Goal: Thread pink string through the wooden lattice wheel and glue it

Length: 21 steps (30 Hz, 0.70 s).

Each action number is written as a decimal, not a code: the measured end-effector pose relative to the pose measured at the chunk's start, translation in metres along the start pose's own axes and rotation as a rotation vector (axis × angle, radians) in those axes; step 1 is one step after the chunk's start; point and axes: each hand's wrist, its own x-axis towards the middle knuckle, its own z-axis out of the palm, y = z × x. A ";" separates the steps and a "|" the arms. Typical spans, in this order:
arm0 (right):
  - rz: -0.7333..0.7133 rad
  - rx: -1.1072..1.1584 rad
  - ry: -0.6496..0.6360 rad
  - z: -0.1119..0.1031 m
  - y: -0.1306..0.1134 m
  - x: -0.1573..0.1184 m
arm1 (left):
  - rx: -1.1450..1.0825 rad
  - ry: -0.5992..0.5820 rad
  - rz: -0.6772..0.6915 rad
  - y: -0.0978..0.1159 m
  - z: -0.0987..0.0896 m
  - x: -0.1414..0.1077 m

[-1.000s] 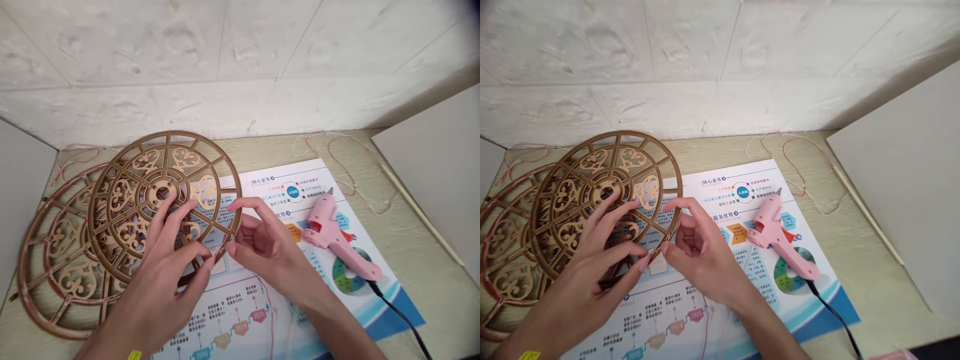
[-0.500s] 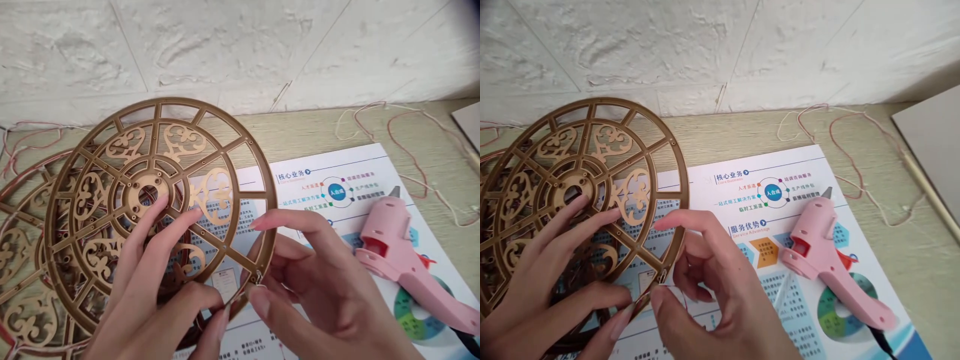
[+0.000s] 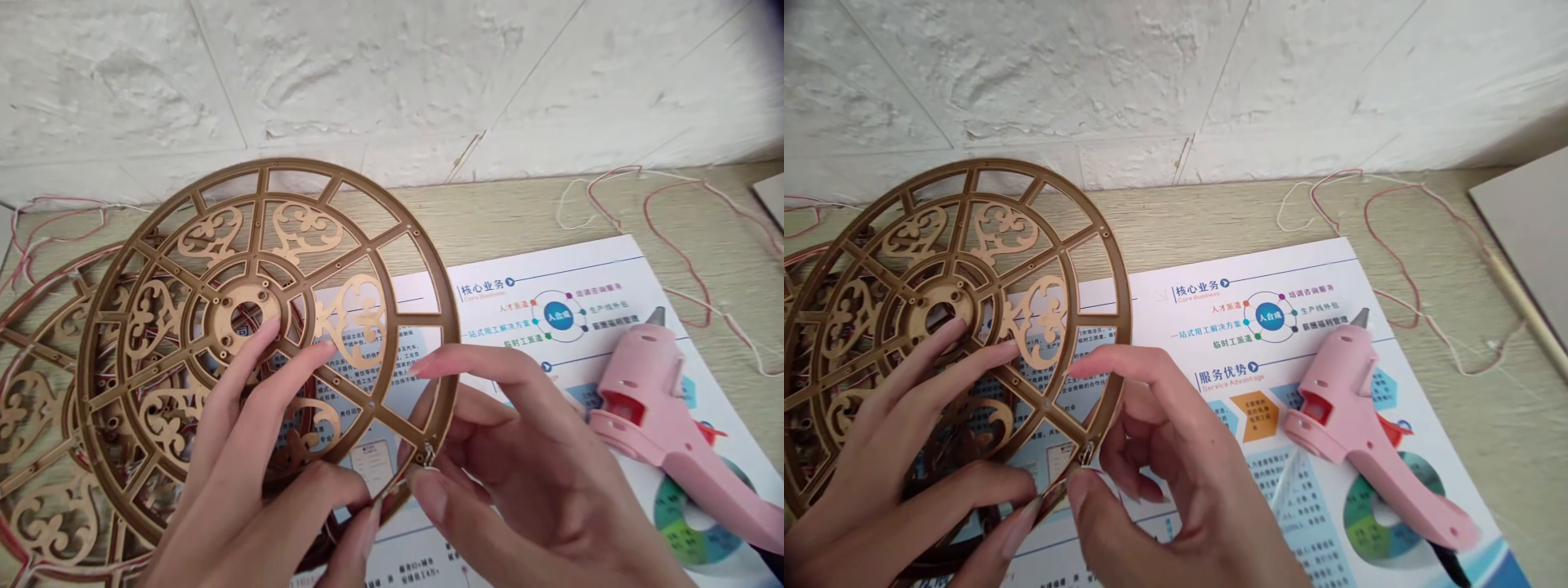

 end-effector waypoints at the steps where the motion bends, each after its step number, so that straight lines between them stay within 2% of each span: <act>1: -0.001 0.014 -0.006 0.000 0.000 0.000 | 0.000 -0.002 -0.003 0.000 0.000 0.000; 5: 0.010 0.059 -0.009 0.001 0.004 0.001 | -0.021 -0.008 -0.022 0.000 -0.001 -0.001; 11: 0.048 0.102 -0.050 -0.001 0.008 0.002 | -0.040 0.004 0.035 -0.004 -0.005 -0.001; 14: 0.060 0.111 -0.096 -0.001 0.008 0.002 | -0.041 -0.019 0.020 -0.003 -0.006 -0.001; 21: 0.074 0.147 -0.095 -0.001 0.007 0.001 | -0.049 -0.004 -0.011 0.001 -0.004 -0.001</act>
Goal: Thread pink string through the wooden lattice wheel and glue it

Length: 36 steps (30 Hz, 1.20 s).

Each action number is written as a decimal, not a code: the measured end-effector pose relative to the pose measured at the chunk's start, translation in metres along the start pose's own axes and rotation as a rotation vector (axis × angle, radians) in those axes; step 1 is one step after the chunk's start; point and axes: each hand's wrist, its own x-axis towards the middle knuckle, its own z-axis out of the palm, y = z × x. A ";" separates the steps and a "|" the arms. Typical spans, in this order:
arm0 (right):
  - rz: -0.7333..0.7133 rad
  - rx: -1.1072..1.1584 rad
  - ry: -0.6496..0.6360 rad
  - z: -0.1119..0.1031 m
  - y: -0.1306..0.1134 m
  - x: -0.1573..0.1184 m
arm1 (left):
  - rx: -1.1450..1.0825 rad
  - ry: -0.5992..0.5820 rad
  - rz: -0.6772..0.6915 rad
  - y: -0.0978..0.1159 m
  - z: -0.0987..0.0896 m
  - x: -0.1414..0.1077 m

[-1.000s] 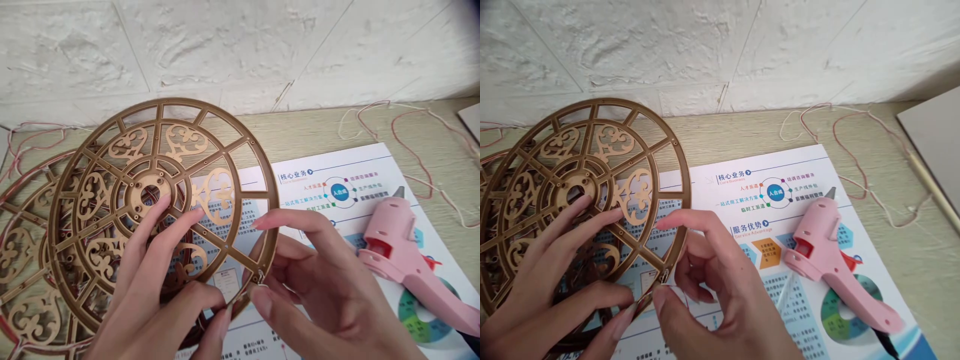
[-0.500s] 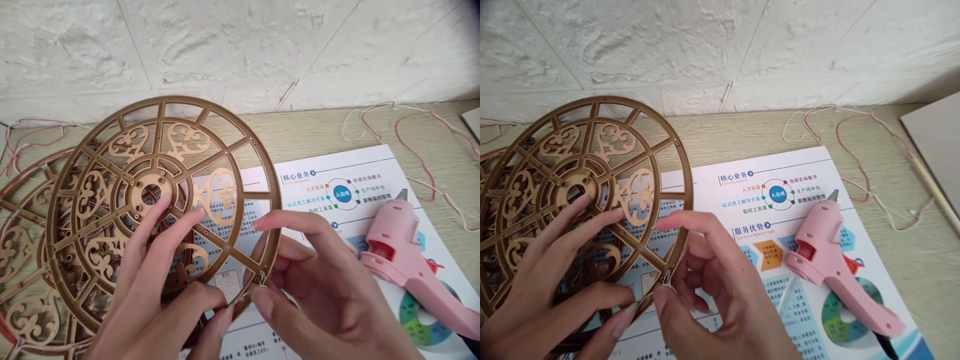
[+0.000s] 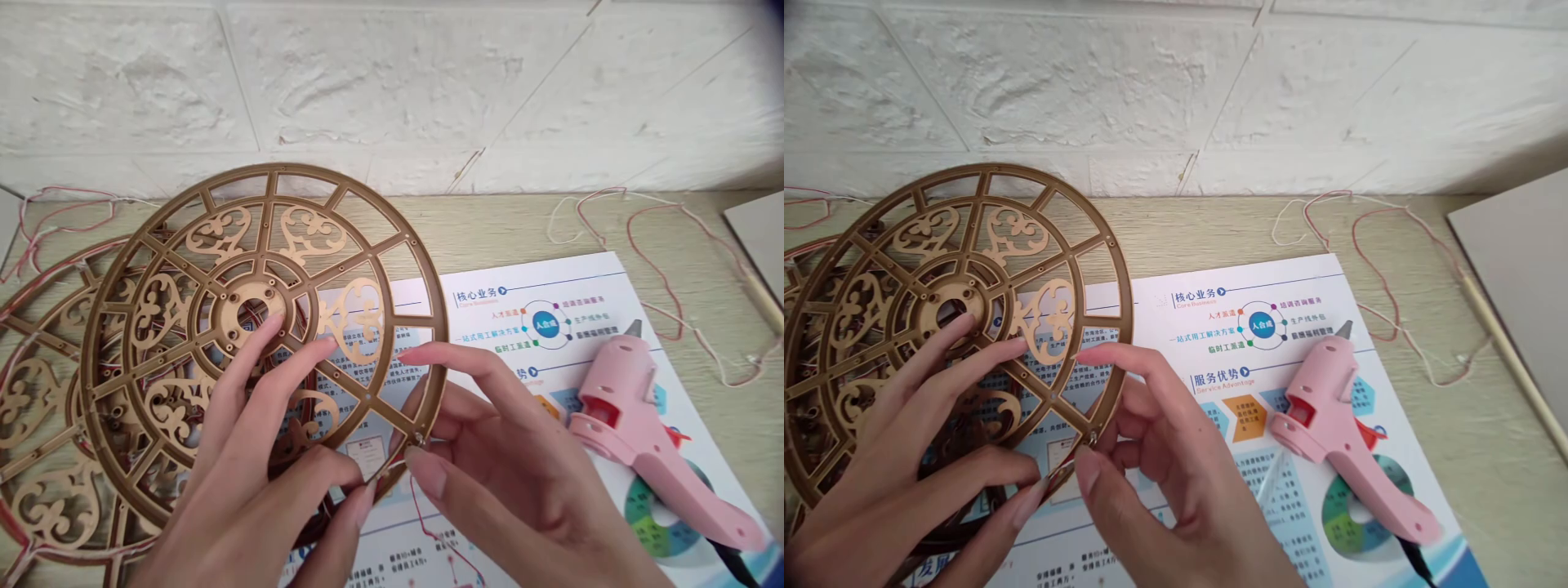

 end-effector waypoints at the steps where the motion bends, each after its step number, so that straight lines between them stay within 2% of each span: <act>1: -0.001 -0.001 -0.002 0.000 0.000 0.000 | -0.002 -0.001 -0.006 0.000 0.000 0.000; 16: -0.075 -0.007 0.034 0.005 0.008 0.004 | -0.010 -0.017 -0.007 0.001 0.000 -0.001; 27: -0.069 0.015 -0.085 -0.002 0.006 0.012 | 0.024 -0.104 -0.013 0.001 -0.003 0.003; 36: -0.115 -0.060 -0.104 -0.001 -0.003 0.017 | 0.009 -0.070 0.051 -0.009 -0.002 0.004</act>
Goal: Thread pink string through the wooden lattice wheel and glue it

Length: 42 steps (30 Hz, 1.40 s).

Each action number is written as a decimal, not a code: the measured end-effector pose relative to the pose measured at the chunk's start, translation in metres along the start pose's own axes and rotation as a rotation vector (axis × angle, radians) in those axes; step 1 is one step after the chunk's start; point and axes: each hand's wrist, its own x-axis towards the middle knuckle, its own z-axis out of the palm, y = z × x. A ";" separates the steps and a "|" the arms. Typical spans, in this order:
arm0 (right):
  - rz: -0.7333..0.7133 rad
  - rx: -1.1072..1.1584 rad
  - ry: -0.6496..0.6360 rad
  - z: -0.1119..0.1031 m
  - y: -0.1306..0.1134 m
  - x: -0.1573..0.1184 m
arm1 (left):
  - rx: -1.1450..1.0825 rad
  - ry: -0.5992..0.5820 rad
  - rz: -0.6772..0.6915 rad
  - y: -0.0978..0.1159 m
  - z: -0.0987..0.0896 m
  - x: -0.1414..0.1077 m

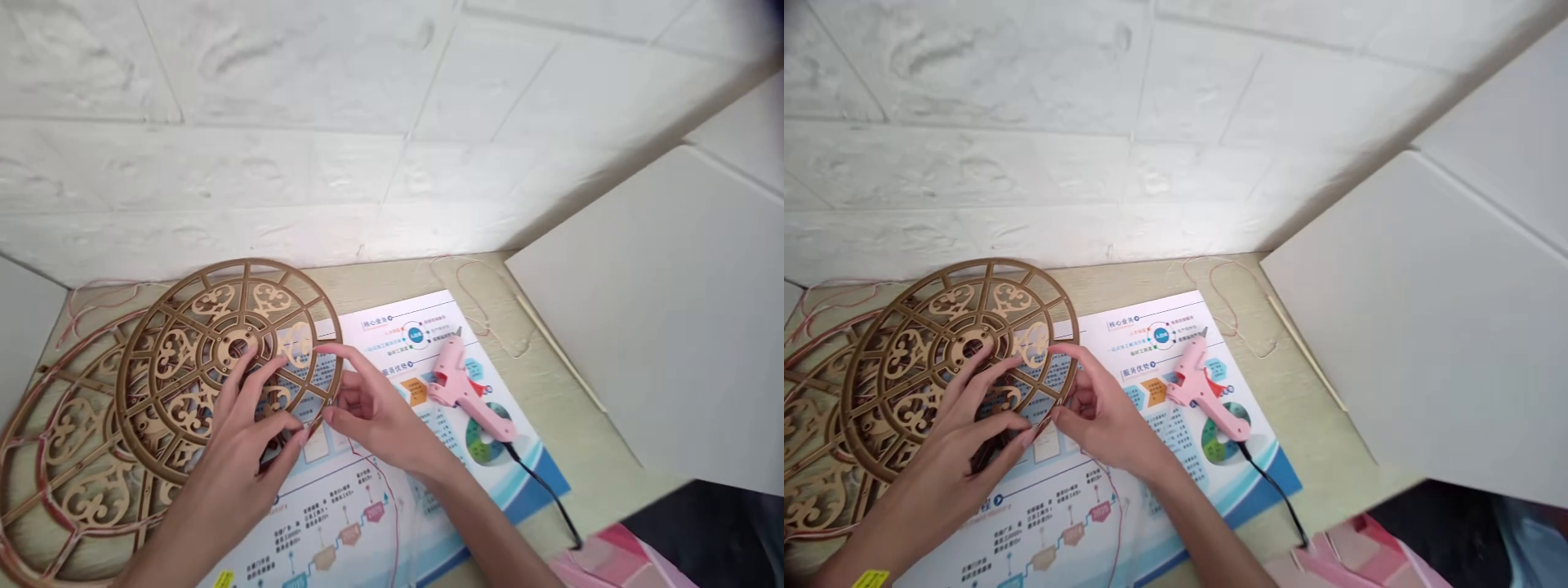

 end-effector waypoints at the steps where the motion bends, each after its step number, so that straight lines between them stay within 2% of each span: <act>1: -0.007 -0.015 0.004 0.000 -0.001 0.000 | -0.001 0.003 0.008 -0.001 0.000 0.000; 9: -0.033 -0.140 0.105 0.005 0.001 -0.001 | 0.034 0.063 0.099 -0.012 0.003 0.001; 13: -0.087 -0.310 0.225 0.003 -0.009 -0.021 | 0.052 0.047 0.167 -0.020 0.003 0.002; 15: -0.188 -0.452 0.392 -0.014 -0.021 -0.045 | 0.036 0.067 0.135 -0.018 0.004 0.002; 17: -0.261 -0.634 0.606 -0.046 -0.038 -0.075 | 0.006 0.102 0.101 -0.014 0.005 0.003; 19: -0.146 -0.826 0.872 -0.090 -0.055 -0.101 | -0.019 0.128 0.096 -0.009 0.005 0.002; 21: 0.129 -1.159 1.081 -0.133 -0.067 -0.116 | -0.029 0.138 0.098 -0.007 0.005 0.002; 22: 0.298 -1.332 1.077 -0.152 -0.070 -0.118 | -0.030 0.136 0.100 -0.007 0.005 0.001; 25: 0.454 -1.442 1.041 -0.190 -0.066 -0.109 | -0.020 0.117 0.095 -0.011 0.006 0.001; 28: 0.526 -1.492 1.000 -0.207 -0.052 -0.095 | 0.001 0.102 0.088 -0.015 0.007 0.000; 31: 0.522 -1.517 0.975 -0.217 -0.038 -0.093 | -0.003 0.091 0.076 -0.011 0.005 0.000; 34: 0.422 -1.521 0.965 -0.230 -0.028 -0.100 | -0.032 0.060 0.046 -0.005 0.001 -0.002; 39: -0.007 -1.482 0.905 -0.255 -0.015 -0.108 | -0.070 -0.014 -0.026 -0.001 -0.002 -0.004; 42: -0.196 -1.457 0.874 -0.260 -0.013 -0.113 | -0.077 -0.016 -0.031 -0.001 0.000 -0.004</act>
